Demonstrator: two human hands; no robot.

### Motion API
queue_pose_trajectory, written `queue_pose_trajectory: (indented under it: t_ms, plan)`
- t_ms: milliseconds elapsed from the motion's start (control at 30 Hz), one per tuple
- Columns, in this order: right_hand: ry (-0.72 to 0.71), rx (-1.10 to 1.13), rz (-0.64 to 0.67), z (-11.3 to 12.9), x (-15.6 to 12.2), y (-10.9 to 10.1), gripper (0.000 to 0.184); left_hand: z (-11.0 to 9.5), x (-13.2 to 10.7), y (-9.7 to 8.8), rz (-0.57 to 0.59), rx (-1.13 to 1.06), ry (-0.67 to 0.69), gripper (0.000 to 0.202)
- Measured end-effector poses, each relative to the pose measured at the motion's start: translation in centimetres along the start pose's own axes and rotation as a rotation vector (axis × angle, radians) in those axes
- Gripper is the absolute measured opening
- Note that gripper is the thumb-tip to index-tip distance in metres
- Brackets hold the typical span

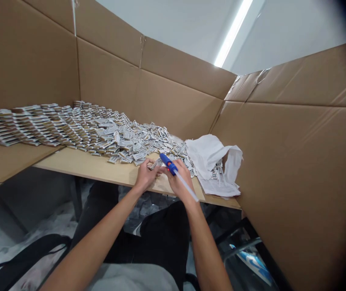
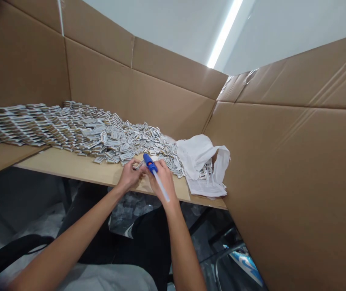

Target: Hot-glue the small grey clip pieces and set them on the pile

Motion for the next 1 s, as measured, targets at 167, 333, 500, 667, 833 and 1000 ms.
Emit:
queue_pose_trajectory:
  t_ms: [167,333,500,667,833,1000]
  plan:
    - [0.148,0.149,0.045,-2.5,-0.2,-1.3,0.031,-0.3,0.3,-0.3,-0.069,0.099,0.103,0.027]
    - [0.245,0.248,0.173,-4.1,-0.9,-1.1,0.049,0.4,1.2,-0.2,-0.046,0.03,0.004,0.02]
    - [0.263,0.278,0.193,-4.5,-1.1,-0.1,0.052,0.3,0.8,-0.1,0.038,0.045,0.019,0.014]
    - [0.255,0.314,0.174,-4.8,-1.2,0.6,0.05,0.1,0.6,-0.1,0.109,0.064,0.043,0.014]
    - [0.253,0.272,0.18,-4.7,-1.1,0.5,0.053,-0.2,0.5,-0.1,0.075,0.096,0.085,0.015]
    - [0.236,0.278,0.184,-4.6,-1.0,0.3,0.051,-0.4,0.4,-0.1,0.061,0.112,0.102,0.015]
Point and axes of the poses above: each hand's wrist, its own x-axis towards the middle knuckle, its own y-axis out of the palm, z = x × y, the point moved 2 cm from there along x, towards the middle knuckle, and after that the axes turned 13 degrees about -y, right-handed, at the moved point
